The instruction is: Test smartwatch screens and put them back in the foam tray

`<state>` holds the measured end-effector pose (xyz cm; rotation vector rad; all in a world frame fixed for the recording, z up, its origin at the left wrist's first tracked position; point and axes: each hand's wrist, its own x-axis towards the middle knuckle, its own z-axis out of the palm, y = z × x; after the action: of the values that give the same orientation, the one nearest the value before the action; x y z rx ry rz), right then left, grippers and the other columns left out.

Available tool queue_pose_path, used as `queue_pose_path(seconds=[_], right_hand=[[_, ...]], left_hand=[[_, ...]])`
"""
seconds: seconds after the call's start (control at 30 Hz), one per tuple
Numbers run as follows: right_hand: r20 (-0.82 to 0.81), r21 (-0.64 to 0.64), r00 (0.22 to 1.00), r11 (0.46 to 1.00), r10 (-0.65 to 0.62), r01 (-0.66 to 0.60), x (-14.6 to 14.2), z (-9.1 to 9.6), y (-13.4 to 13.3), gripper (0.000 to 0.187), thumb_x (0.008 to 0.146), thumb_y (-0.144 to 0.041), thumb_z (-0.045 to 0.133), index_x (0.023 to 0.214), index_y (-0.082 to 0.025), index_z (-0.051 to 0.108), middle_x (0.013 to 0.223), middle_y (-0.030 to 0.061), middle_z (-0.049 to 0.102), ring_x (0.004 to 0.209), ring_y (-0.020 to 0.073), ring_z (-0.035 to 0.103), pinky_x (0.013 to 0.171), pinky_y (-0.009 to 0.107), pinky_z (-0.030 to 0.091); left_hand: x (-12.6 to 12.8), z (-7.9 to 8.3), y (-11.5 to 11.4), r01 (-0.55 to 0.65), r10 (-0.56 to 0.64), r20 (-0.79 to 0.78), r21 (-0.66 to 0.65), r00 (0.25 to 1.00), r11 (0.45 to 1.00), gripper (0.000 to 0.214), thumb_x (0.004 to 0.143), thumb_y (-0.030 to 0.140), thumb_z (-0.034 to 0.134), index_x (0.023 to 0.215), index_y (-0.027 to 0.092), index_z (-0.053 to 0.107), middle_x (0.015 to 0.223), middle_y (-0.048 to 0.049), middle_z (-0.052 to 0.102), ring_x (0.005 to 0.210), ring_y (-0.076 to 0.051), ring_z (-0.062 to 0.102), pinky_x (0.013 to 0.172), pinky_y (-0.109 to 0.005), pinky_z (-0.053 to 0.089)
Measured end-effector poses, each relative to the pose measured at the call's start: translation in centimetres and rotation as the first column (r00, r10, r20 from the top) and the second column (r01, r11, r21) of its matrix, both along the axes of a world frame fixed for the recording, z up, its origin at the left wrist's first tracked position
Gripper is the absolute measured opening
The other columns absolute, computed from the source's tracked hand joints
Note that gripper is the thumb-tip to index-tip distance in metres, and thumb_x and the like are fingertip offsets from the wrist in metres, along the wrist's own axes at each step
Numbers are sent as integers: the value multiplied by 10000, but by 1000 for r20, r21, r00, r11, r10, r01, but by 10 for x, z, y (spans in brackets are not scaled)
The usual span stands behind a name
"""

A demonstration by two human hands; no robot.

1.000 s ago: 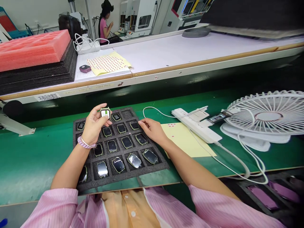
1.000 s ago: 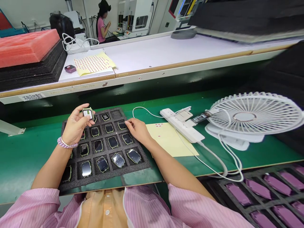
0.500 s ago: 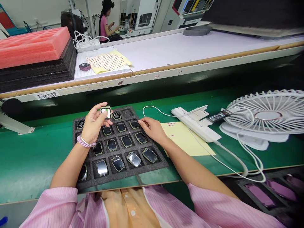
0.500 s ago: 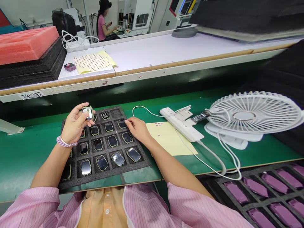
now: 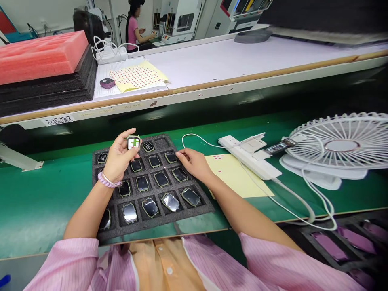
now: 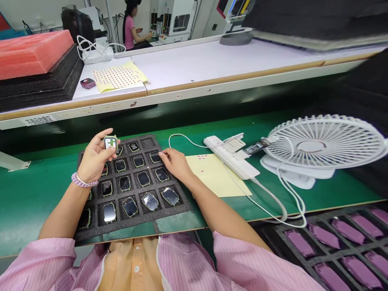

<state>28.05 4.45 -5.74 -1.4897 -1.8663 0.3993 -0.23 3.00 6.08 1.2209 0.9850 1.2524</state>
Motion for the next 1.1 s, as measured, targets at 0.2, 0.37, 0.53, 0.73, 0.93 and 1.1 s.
queue_pose_path(seconds=[0.2, 0.37, 0.53, 0.73, 0.93, 1.1], right_hand=[[-6, -6, 1000, 1000, -2, 2, -1, -2, 0, 587, 1025, -686, 401, 888, -197, 697, 791, 119, 719, 696, 257, 639, 707, 381, 509], [-5, -11, 1000, 1000, 4, -4, 0, -2, 1, 551, 1021, -665, 422, 891, -203, 692, 802, 117, 715, 701, 260, 639, 704, 381, 503], [-3, -11, 1000, 1000, 7, -7, 1, -3, 1, 520, 1025, -646, 436, 895, -210, 688, 806, 112, 714, 709, 256, 644, 712, 375, 503], [-2, 1, 1000, 1000, 11, -11, 1, -4, 1, 539, 1034, -659, 433, 898, -206, 692, 810, 113, 718, 705, 254, 640, 705, 371, 502], [-3, 9, 1000, 1000, 14, -14, 1, -4, 1, 549, 1029, -658, 430, 900, -196, 696, 807, 116, 721, 694, 251, 635, 704, 373, 502], [-5, 8, 1000, 1000, 18, -18, 2, -5, 2, 532, 1024, -645, 440, 897, -195, 696, 812, 122, 721, 699, 255, 637, 698, 374, 502]], left_hand=[[1, -2, 0, -2, 2, 11, -7, 1000, 1000, 799, 635, 187, 813, 1405, 209, 601, 1125, -78, 759, 639, -88, 615, 518, -180, 479], [1, 2, -1, -8, 8, 9, -31, 1000, 999, 733, 652, 225, 822, 1355, 179, 619, 1046, -69, 765, 594, -76, 611, 490, -169, 463], [1, 2, 0, -24, 23, -8, -49, 1000, 999, 568, 719, 428, 872, 1188, 171, 682, 911, -53, 761, 497, -55, 557, 421, -158, 392], [2, 4, -1, -19, 21, 30, -45, 999, 999, 697, 632, 241, 800, 1303, 163, 629, 988, -55, 782, 570, -75, 633, 490, -166, 477], [3, 7, -1, -17, 23, 67, -98, 997, 995, 635, 649, 347, 826, 1223, 154, 636, 927, -40, 776, 521, -89, 648, 467, -183, 491], [4, 7, -1, -60, 64, 42, -71, 997, 996, 572, 641, 368, 856, 1129, 150, 651, 829, -5, 750, 463, -59, 586, 431, -164, 443]])
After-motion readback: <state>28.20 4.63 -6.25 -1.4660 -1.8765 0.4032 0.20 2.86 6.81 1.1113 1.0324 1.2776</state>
